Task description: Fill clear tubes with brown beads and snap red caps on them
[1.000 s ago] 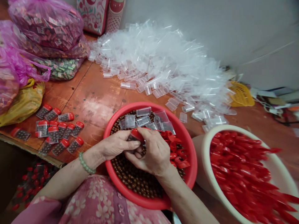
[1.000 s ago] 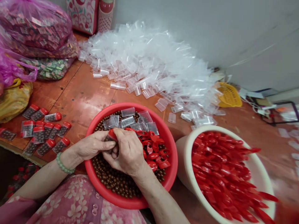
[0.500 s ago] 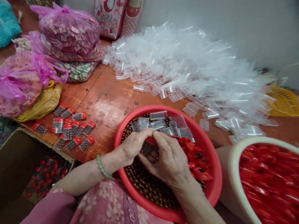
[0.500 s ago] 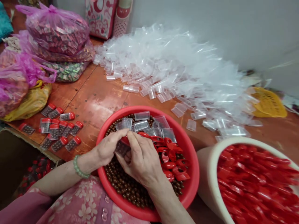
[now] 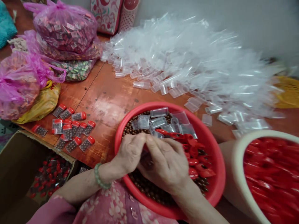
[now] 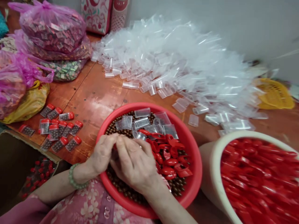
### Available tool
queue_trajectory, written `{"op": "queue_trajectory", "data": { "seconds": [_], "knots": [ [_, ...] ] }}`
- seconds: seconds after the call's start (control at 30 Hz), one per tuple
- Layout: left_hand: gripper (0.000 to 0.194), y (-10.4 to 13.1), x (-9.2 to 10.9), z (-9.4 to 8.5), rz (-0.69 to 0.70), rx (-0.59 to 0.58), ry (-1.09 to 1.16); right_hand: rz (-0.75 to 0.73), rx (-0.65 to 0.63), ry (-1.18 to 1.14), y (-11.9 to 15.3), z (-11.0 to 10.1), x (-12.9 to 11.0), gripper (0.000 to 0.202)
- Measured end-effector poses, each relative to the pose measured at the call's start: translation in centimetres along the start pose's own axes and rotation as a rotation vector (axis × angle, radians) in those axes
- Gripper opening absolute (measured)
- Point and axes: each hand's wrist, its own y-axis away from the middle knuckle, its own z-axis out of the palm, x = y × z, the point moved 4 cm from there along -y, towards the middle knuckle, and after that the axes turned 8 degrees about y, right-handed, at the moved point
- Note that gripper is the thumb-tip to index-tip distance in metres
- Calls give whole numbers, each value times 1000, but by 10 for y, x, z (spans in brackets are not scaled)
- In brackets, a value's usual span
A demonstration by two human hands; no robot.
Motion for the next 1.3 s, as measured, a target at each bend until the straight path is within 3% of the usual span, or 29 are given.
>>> {"op": "queue_trajectory", "data": {
  "seconds": [0.1, 0.17, 0.3, 0.43, 0.53, 0.67, 0.77, 0.87, 0.97, 1.07, 1.17, 1.3],
  "knots": [
    [34, 13, 9, -27, 122, 87, -91, -41, -131, -121, -8, 3, -3, 61],
    [37, 22, 14, -51, 182, 67, -143, 8, -218, -173, -7, 7, 8, 52],
    [35, 38, 25, -124, 350, 546, -448, 233, -241, -107, 4, 14, 51, 28],
    [29, 43, 29, -171, 384, 849, -925, 299, -285, -91, 2, 28, 76, 25],
    [21, 43, 26, -189, 373, 926, -1129, 328, -362, -73, -8, 44, 83, 32],
    [13, 42, 20, -200, 517, 848, -1108, 325, -449, -95, -17, 65, 82, 46],
    [23, 38, 17, -198, 573, 802, -1141, 357, -429, -136, -16, 71, 79, 43],
    [26, 29, 16, -179, 612, 767, -1156, 402, -348, -231, -16, 70, 75, 37],
    [23, 20, 18, -141, 676, 688, -1071, 385, -262, -259, -17, 64, 71, 30],
    [18, 15, 17, -94, 770, 522, -988, 309, -216, -212, -17, 55, 64, 17],
    [17, 13, 10, -58, 813, 342, -916, 163, -343, -196, -12, 50, 50, 16],
    [23, 9, -3, -40, 835, 247, -876, 52, -573, -241, -3, 53, 34, 33]
  ]
}}
